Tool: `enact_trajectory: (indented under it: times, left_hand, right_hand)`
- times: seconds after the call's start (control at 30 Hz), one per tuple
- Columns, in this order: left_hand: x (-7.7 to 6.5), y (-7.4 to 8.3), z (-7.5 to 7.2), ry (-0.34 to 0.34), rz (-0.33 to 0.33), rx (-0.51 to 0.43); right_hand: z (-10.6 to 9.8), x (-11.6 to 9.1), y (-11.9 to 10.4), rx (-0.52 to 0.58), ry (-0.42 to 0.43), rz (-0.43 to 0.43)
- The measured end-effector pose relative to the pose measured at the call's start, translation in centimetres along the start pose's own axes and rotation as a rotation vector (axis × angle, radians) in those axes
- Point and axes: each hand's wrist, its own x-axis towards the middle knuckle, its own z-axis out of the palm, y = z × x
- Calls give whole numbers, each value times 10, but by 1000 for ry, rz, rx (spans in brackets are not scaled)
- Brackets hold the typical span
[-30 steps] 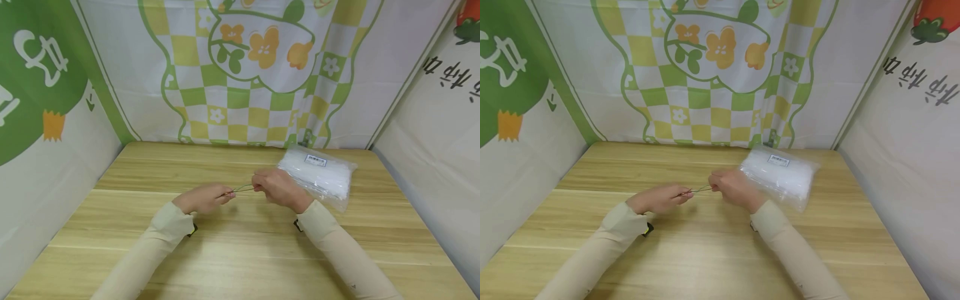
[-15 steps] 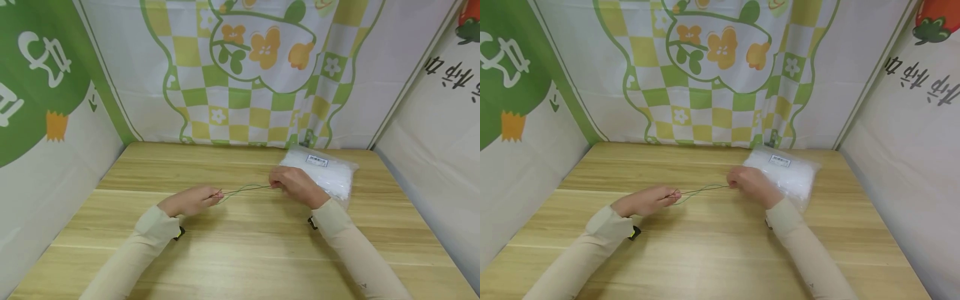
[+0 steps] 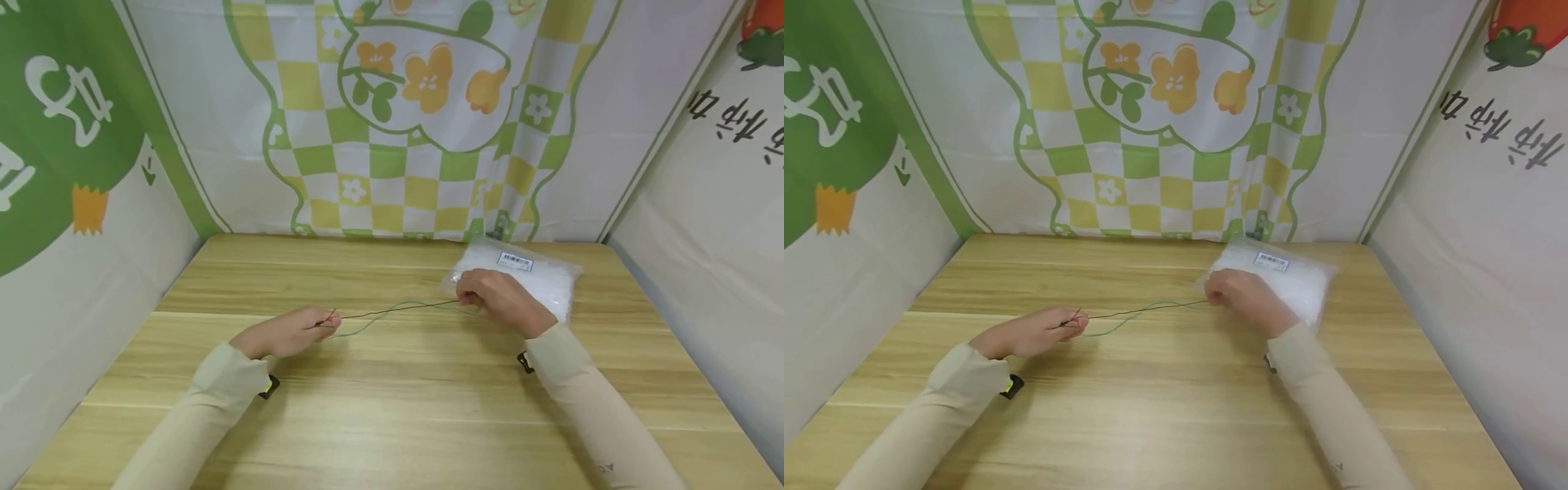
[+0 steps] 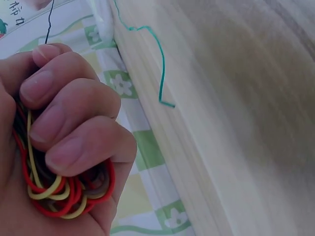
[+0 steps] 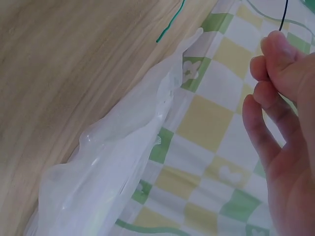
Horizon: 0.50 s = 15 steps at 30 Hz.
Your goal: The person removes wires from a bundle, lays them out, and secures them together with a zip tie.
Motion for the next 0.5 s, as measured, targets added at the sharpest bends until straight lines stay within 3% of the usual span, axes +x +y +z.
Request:
enact_trajectory:
  times: [0.5]
  left_hand:
    - [-25, -13, -12, 66, -26, -75]
  right_hand:
    - [-6, -8, 10, 17, -42, 76]
